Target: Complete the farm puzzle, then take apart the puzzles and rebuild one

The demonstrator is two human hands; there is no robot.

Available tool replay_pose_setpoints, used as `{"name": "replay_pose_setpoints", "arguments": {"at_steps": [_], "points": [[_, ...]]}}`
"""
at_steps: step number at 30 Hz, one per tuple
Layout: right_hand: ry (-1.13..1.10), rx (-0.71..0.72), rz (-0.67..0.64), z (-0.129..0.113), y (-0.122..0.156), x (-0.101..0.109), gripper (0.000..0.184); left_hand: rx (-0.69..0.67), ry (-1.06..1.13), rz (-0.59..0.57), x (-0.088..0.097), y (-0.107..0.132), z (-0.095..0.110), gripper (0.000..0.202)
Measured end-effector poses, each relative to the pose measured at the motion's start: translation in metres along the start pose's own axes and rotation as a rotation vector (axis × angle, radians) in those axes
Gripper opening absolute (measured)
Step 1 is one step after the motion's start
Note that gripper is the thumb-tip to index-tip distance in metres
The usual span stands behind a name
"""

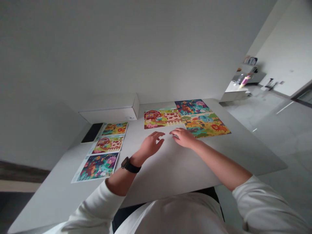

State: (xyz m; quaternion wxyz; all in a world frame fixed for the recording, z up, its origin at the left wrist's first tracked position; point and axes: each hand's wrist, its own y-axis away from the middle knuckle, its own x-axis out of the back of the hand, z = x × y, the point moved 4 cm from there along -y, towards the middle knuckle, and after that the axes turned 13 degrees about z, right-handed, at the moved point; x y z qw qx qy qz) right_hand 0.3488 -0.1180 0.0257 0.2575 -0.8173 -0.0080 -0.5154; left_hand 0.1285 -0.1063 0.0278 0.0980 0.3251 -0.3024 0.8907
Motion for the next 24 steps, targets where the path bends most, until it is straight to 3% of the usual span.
{"name": "replay_pose_setpoints", "arguments": {"at_steps": [4,7,15,24], "points": [[-0.005,0.003,-0.087,-0.024,0.022,-0.004,0.022,0.006,0.025,0.006,0.0,0.018,0.017,0.031],[0.012,-0.005,-0.121,-0.03,0.035,-0.014,0.019,0.026,0.001,0.02,-0.008,0.03,0.014,0.03],[-0.035,0.035,0.011,-0.021,0.045,-0.03,0.024,0.019,0.011,0.024,-0.012,0.042,-0.02,0.028],[-0.015,0.064,-0.031,-0.013,0.047,-0.038,0.019,0.02,0.063,-0.11,-0.019,0.044,-0.021,0.022]]}}
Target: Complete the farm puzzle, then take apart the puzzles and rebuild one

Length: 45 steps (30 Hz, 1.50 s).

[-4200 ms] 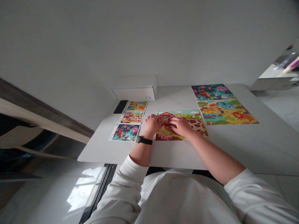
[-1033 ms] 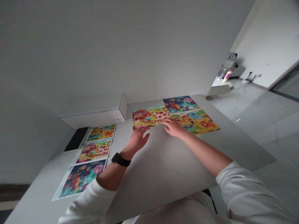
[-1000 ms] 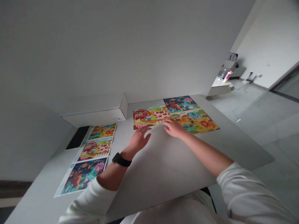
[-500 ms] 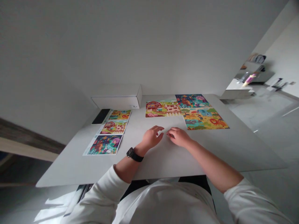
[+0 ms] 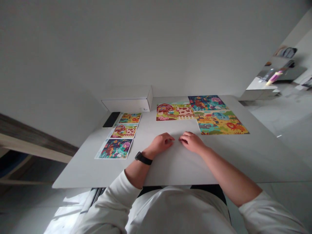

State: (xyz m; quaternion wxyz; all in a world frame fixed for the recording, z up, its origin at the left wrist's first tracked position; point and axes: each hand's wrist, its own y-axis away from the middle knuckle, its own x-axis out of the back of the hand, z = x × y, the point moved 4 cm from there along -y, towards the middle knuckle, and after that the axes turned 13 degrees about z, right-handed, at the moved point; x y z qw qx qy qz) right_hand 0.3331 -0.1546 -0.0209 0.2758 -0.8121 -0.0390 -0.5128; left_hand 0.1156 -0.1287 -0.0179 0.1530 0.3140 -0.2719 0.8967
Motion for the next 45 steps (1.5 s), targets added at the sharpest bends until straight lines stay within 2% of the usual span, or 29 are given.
{"name": "replay_pose_setpoints", "arguments": {"at_steps": [15,21,24,27,32,36,41,45], "points": [[-0.042,-0.034,-0.01,0.002,-0.002,0.001,0.022,0.021,-0.004,-0.027,0.006,0.001,0.004,0.023],[-0.054,0.001,-0.007,0.005,-0.002,-0.001,0.026,0.017,-0.022,-0.031,0.004,0.002,0.001,0.022],[-0.094,-0.001,0.007,0.008,-0.001,-0.002,0.027,0.023,-0.018,-0.002,0.002,0.001,-0.003,0.027],[-0.158,-0.027,0.048,0.017,-0.004,0.004,0.03,0.034,-0.026,0.095,0.007,-0.004,-0.007,0.032],[-0.068,-0.147,0.19,0.057,-0.035,0.032,0.03,0.045,-0.186,0.271,0.035,-0.031,-0.017,0.033],[0.136,-0.197,0.196,0.094,-0.08,0.044,0.032,0.034,-0.398,0.293,0.053,-0.071,-0.031,0.035],[0.234,-0.212,0.07,0.123,-0.134,0.024,0.038,0.192,-0.615,0.203,0.05,-0.119,-0.063,0.045],[0.296,-0.239,-0.01,0.133,-0.159,0.0,0.043,0.144,-0.699,0.104,0.036,-0.146,-0.083,0.048]]}}
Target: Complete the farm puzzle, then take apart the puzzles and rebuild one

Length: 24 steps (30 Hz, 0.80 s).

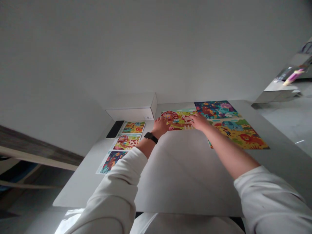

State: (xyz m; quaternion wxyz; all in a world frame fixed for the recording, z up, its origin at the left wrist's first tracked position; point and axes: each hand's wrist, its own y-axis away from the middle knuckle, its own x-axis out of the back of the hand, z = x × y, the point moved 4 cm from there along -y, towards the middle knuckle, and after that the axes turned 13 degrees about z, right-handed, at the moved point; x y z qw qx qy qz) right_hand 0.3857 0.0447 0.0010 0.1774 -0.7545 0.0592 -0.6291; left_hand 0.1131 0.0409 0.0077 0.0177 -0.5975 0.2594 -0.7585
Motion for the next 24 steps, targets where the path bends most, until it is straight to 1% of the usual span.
{"name": "replay_pose_setpoints", "arguments": {"at_steps": [3,6,8,11,13,15,18,21,24], "points": [[0.036,-0.043,-0.07,0.001,-0.008,-0.013,0.047,-0.049,-0.026,-0.052,-0.015,-0.012,-0.003,0.059],[0.066,-0.071,-0.148,0.004,-0.008,-0.019,0.051,-0.054,-0.043,-0.137,-0.024,-0.017,-0.006,0.068],[0.081,-0.064,-0.167,0.004,-0.006,-0.017,0.052,-0.042,-0.051,-0.167,-0.024,-0.015,-0.006,0.07],[0.089,-0.044,-0.179,-0.002,0.004,-0.009,0.051,-0.034,-0.054,-0.17,-0.017,-0.002,-0.004,0.072],[0.098,-0.028,-0.186,-0.01,0.018,-0.001,0.05,-0.031,-0.051,-0.174,-0.007,0.014,-0.002,0.073],[0.112,-0.002,-0.184,-0.02,0.038,0.009,0.051,-0.023,-0.046,-0.189,0.004,0.035,0.0,0.075],[0.118,0.053,-0.176,-0.036,0.078,0.022,0.052,-0.034,-0.029,-0.2,0.022,0.076,0.004,0.08],[0.103,0.11,-0.17,-0.05,0.122,0.033,0.054,-0.073,-0.016,-0.176,0.042,0.118,0.011,0.079],[0.101,0.141,-0.173,-0.061,0.161,0.046,0.054,-0.095,-0.02,-0.199,0.06,0.153,0.019,0.079]]}}
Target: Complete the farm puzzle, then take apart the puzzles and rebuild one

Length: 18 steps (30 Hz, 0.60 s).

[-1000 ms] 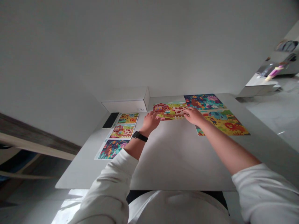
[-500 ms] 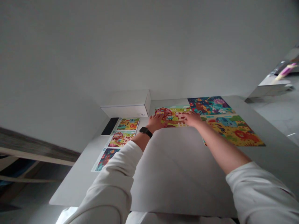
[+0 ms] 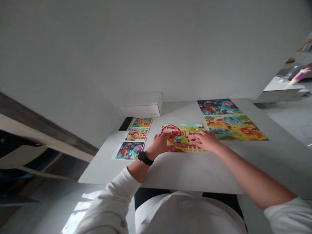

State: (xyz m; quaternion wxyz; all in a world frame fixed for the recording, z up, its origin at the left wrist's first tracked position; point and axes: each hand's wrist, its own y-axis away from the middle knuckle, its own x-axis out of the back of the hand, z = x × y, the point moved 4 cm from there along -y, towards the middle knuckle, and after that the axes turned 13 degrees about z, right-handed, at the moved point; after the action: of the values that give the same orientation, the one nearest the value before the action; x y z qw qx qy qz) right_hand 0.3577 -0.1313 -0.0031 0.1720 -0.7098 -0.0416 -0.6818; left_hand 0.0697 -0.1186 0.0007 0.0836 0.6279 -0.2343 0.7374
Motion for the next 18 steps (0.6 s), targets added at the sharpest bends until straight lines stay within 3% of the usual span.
{"name": "replay_pose_setpoints", "arguments": {"at_steps": [4,7,13,18], "points": [[-0.009,0.035,-0.033,-0.013,0.029,0.013,0.053,-0.012,-0.01,-0.047,0.014,0.028,0.013,0.081],[-0.073,0.041,-0.085,-0.01,0.028,0.019,0.052,-0.002,-0.008,-0.071,0.021,0.028,0.016,0.07],[-0.211,-0.119,-0.012,0.031,-0.021,0.034,0.051,0.121,0.025,-0.006,0.026,-0.014,-0.008,0.053],[-0.294,-0.195,-0.127,0.052,-0.064,0.037,0.05,0.12,0.088,0.01,0.023,-0.059,-0.036,0.051]]}}
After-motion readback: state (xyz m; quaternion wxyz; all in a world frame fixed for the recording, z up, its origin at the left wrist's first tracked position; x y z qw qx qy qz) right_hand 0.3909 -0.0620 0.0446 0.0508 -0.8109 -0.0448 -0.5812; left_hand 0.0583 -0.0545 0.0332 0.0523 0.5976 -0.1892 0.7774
